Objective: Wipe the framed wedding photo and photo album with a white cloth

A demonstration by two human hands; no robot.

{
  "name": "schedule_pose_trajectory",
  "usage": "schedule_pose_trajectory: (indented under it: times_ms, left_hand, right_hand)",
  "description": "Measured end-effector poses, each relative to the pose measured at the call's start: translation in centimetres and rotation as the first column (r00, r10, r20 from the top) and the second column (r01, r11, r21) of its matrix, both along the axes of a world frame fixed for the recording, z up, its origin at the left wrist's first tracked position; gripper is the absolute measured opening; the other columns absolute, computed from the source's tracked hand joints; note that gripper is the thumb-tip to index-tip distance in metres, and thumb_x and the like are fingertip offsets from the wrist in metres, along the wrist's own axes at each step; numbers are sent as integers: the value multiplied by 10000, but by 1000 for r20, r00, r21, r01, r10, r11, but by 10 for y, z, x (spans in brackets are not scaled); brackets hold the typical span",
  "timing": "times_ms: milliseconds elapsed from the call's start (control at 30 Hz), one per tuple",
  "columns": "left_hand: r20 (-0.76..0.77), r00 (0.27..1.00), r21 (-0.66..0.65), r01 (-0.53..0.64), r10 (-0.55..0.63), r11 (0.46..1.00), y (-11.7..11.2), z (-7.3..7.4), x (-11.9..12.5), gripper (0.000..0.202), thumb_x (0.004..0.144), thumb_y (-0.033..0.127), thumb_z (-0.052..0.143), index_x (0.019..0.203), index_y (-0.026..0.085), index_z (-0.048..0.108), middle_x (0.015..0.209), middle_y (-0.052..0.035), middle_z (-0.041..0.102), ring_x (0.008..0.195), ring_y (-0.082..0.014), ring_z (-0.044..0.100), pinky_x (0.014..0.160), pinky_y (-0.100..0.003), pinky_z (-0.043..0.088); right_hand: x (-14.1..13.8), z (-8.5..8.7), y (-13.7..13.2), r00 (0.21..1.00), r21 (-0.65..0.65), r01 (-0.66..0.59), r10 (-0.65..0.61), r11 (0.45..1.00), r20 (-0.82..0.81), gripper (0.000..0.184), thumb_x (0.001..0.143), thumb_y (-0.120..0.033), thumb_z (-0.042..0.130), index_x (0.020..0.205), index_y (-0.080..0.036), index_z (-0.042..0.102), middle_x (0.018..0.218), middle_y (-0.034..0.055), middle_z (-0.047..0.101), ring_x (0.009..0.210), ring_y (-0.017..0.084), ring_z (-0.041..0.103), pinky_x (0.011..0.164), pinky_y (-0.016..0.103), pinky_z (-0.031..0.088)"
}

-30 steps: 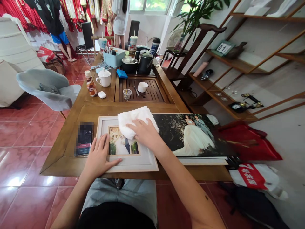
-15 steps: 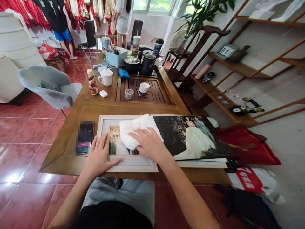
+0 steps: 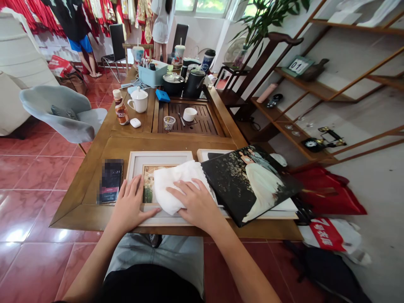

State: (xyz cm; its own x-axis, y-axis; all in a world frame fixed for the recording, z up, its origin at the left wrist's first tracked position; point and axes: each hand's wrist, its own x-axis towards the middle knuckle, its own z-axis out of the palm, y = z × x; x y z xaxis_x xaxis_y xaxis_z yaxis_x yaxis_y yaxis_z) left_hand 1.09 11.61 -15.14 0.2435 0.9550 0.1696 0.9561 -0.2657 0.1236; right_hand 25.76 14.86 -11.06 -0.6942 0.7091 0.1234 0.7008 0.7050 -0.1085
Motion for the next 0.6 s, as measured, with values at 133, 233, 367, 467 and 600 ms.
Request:
schedule_pose_trajectory:
  times_ms: [133, 233, 367, 467, 600]
  left_hand:
    - [-12, 1000, -19, -2, 2, 1000, 0, 1, -1, 1039, 870, 757, 524, 1569, 15, 322, 1620, -240, 370, 1509, -361, 354, 1274, -533, 190]
    - [-11, 1000, -36, 8, -8, 999, 0, 2, -2, 1018, 867, 718, 550, 1561, 6, 331, 1621, -242, 368, 1513, -357, 349, 1277, -531, 185]
    - [2, 1000, -49, 9, -9, 999, 0, 2, -3, 977, 864, 663, 572, 1557, 14, 339, 1630, -235, 355, 1517, -354, 338, 1274, -536, 183]
    - [2, 1000, -47, 7, -7, 999, 0, 2, -3, 948, 864, 619, 580, 1558, 21, 335, 1626, -234, 363, 1510, -351, 351, 1272, -530, 187]
    - [-1, 1000, -50, 17, -17, 999, 1, 3, -3, 946, 871, 624, 562, 1555, 11, 334, 1623, -241, 365, 1510, -352, 350, 1271, -527, 185]
  right_hand:
    - [-2, -2, 0, 999, -5, -30, 30, 1000, -17, 614, 801, -126, 604, 1407, -225, 599, 1419, 138, 620, 1260, 325, 579, 1098, 546, 340]
    - [-7, -1, -4, 996, -29, -69, 68, 997, -60, 612, 791, -125, 601, 1395, -228, 608, 1403, 135, 632, 1258, 316, 580, 1104, 540, 340]
    - [-10, 0, -15, 992, -89, -72, 61, 993, -113, 592, 795, -145, 597, 1381, -226, 615, 1366, 123, 658, 1181, 301, 616, 1075, 505, 379]
    - [-7, 1, -25, 988, -138, -75, 55, 988, -144, 588, 797, -157, 584, 1380, -227, 614, 1348, 115, 670, 1156, 292, 629, 1056, 482, 400]
    - [-2, 3, -34, 984, -161, -81, 54, 984, -167, 601, 792, -158, 581, 1388, -235, 611, 1345, 112, 674, 1163, 294, 632, 1044, 482, 410]
